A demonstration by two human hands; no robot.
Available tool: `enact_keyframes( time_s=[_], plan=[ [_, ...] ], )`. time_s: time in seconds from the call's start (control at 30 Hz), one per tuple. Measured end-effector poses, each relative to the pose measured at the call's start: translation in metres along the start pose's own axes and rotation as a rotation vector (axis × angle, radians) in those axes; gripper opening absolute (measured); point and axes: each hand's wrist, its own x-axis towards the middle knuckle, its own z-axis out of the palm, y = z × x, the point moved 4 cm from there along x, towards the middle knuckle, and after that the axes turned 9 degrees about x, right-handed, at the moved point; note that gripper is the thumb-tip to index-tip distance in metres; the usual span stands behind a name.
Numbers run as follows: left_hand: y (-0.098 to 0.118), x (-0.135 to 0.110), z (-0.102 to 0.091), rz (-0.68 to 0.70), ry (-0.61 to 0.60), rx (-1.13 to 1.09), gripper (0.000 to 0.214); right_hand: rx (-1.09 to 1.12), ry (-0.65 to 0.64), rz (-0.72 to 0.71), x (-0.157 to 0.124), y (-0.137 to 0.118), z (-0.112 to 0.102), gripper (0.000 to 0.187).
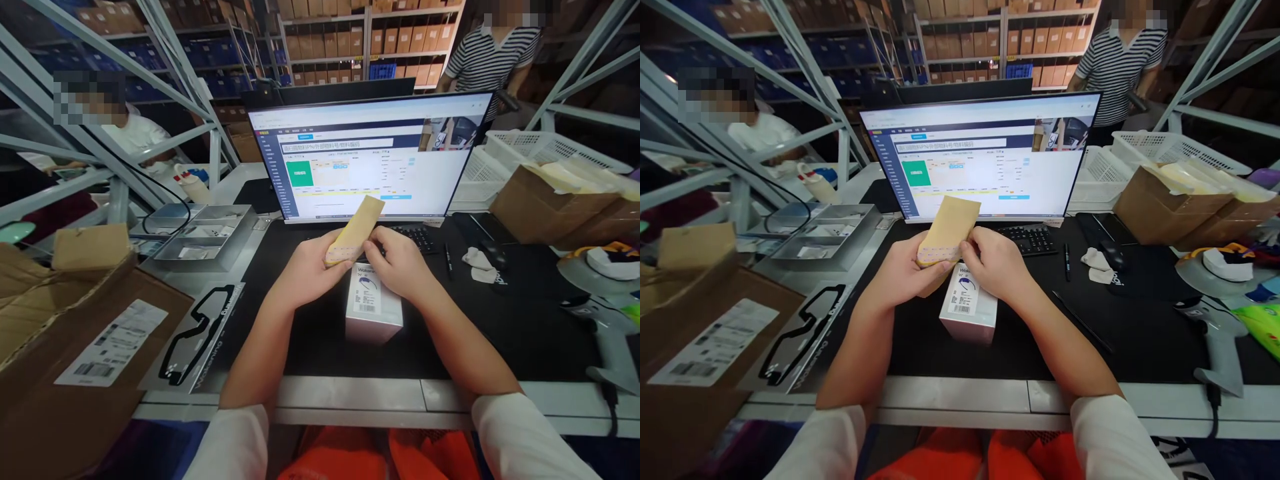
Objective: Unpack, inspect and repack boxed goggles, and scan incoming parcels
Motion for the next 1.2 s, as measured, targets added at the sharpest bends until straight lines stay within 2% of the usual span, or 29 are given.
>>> enact_keyframes(
  time_s=[0.47, 0.63, 0.83, 1.03, 1.2],
  plan=[
    [0.019, -0.006, 0.006, 0.072, -0.023, 0.307, 0.044, -0.223, 0.059, -0.124, -0.004, -0.011, 0.003, 0.025],
    [0.017, -0.005, 0.006, 0.044, -0.005, 0.262, 0.048, -0.227, 0.052, -0.144, -0.003, -0.01, 0.003, 0.026],
    [0.01, -0.006, 0.002, -0.036, 0.033, 0.133, 0.05, -0.105, 0.047, -0.095, -0.002, -0.007, 0.003, 0.024],
    [0.008, -0.005, 0.001, -0.063, 0.095, 0.088, 0.053, 0.11, 0.195, -0.074, -0.002, -0.001, 0.002, 0.014],
    [0.007, -0.004, 0.001, -0.097, 0.105, 0.075, 0.053, 0.157, 0.233, -0.041, -0.002, 0.0, 0.003, 0.014]
  ],
)
